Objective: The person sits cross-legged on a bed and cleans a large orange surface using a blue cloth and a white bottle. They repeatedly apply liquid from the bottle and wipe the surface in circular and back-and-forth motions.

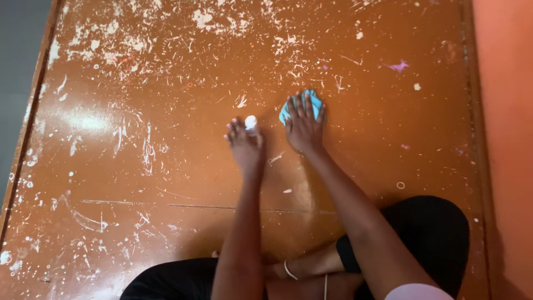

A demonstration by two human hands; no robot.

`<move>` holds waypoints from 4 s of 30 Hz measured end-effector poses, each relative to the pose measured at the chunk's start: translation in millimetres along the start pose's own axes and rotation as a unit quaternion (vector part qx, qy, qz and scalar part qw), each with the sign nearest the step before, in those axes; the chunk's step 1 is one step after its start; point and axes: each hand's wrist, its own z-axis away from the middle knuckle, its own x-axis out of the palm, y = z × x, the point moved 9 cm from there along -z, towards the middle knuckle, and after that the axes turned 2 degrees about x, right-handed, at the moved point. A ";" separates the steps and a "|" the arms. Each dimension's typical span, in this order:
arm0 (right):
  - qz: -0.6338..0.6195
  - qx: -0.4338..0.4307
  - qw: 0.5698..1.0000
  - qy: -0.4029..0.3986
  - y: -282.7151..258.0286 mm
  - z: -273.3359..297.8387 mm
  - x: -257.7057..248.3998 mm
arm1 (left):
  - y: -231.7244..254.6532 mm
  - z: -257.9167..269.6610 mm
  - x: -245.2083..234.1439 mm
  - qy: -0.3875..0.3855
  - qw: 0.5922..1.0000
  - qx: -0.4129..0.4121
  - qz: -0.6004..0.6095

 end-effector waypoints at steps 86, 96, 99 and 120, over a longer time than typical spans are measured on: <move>0.028 0.031 0.999 0.022 -6.5 115.6 -9.5 | 23.5 2.4 -2.3 -0.040 0.999 -0.004 0.010; 0.093 0.080 0.984 0.130 120.5 175.7 -6.1 | 16.3 3.5 -7.7 -0.024 0.998 0.010 0.050; 0.101 0.259 0.951 0.135 204.1 202.8 -17.1 | 10.6 3.3 -0.8 -0.022 0.998 0.008 0.064; 0.016 0.044 0.998 0.053 61.4 57.6 -22.0 | 15.0 17.0 20.9 -0.026 0.996 0.035 0.071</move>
